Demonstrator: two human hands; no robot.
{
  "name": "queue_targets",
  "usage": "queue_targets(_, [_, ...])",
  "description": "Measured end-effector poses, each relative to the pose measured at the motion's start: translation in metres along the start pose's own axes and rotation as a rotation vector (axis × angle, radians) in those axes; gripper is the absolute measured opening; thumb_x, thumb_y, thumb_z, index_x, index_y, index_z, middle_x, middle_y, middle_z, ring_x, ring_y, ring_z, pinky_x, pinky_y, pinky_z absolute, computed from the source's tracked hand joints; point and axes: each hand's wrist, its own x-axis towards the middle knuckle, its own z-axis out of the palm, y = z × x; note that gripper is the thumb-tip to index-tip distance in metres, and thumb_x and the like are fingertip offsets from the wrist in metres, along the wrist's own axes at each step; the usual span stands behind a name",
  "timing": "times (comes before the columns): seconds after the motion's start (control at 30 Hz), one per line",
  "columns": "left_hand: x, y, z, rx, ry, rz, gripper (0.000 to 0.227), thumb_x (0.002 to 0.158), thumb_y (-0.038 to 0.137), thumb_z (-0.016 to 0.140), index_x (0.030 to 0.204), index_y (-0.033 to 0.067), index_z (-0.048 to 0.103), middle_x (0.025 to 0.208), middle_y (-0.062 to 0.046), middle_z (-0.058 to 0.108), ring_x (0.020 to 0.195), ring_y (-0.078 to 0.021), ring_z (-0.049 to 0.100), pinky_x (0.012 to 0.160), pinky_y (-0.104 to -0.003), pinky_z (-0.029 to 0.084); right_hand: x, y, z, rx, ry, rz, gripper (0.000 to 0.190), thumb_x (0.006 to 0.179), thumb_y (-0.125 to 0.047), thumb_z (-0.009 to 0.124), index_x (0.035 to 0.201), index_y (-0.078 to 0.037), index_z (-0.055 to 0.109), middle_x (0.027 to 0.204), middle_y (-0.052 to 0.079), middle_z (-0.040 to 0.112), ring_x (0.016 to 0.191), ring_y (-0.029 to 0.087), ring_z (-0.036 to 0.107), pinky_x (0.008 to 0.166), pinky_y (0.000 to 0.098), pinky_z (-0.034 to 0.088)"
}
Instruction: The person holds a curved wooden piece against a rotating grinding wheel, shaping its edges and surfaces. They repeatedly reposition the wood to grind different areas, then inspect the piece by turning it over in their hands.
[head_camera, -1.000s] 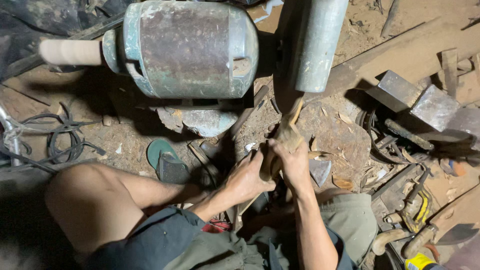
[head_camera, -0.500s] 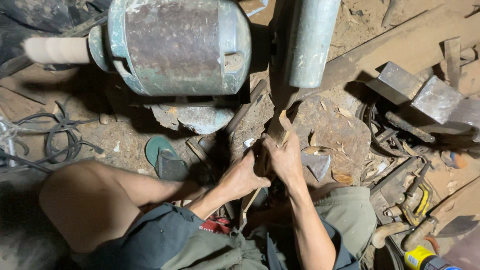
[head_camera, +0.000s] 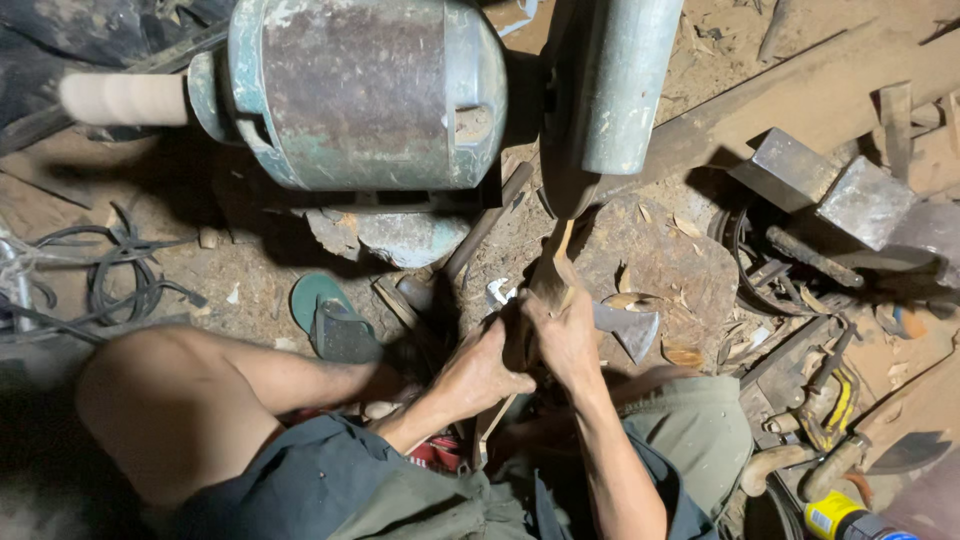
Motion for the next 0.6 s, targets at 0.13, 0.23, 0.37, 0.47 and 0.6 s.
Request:
queue_targets(0.13, [-0.04, 0.004, 0.003, -0.04, 0.029, 0.167, 0.117, 0.072, 0.04, 0.09, 0.151, -0.013, 0.021, 0.142, -0.036, 0.043, 0.125, -0.0489, 0.055, 0.096, -0.048, 0.052, -0.034, 0.003, -0.014, 0.334, -0.033, 0.116, 0.025, 0.091, -0.002, 0.079, 0.089, 0.016, 0.061, 0.084, 0.022, 0.057, 0.082, 0.031, 0.054, 0.08, 0.0437, 0.048])
queue_targets(0.23, [-0.067, 0.003, 0.005, 0.004, 0.249, 0.371, 0.099, 0.082, 0.036, 0.085, 0.153, -0.0084, 0.032, 0.139, -0.033, 0.053, 0.129, -0.0561, 0.049, 0.098, -0.055, 0.047, -0.054, -0.005, -0.023, 1.006, -0.052, 0.243, 0.056, 0.076, -0.006, 0.071, 0.129, 0.006, 0.059, 0.114, 0.019, 0.072, 0.104, 0.032, 0.073, 0.095, 0.0473, 0.059])
queue_targets(0.37, [-0.093, 0.009, 0.002, -0.119, 0.288, 0.346, 0.077, 0.091, 0.031, 0.077, 0.151, 0.0008, 0.04, 0.138, -0.027, 0.057, 0.119, -0.0433, 0.061, 0.095, -0.046, 0.054, -0.059, -0.022, -0.021, 1.111, -0.086, 0.177, 0.067, 0.077, -0.005, 0.074, 0.139, 0.006, 0.052, 0.119, 0.021, 0.069, 0.108, 0.036, 0.07, 0.099, 0.0511, 0.056])
queue_targets(0.47, [-0.104, 0.016, -0.007, -0.127, 0.346, 0.395, 0.073, 0.091, 0.026, 0.077, 0.148, -0.0002, 0.042, 0.136, -0.027, 0.058, 0.119, -0.0444, 0.061, 0.095, -0.047, 0.053, -0.06, -0.035, -0.016, 1.137, -0.139, 0.168, 0.07, 0.075, -0.007, 0.077, 0.138, 0.007, 0.051, 0.119, 0.021, 0.069, 0.108, 0.036, 0.07, 0.098, 0.0519, 0.057])
queue_targets(0.6, [-0.119, 0.015, -0.014, -0.17, 0.449, 0.493, 0.066, 0.09, 0.02, 0.076, 0.145, -0.0006, 0.045, 0.135, -0.027, 0.059, 0.12, -0.0445, 0.062, 0.097, -0.046, 0.053, -0.06, -0.039, -0.007, 1.162, -0.277, 0.191, 0.069, 0.075, -0.01, 0.079, 0.135, 0.009, 0.052, 0.116, 0.025, 0.07, 0.106, 0.04, 0.071, 0.097, 0.0554, 0.057])
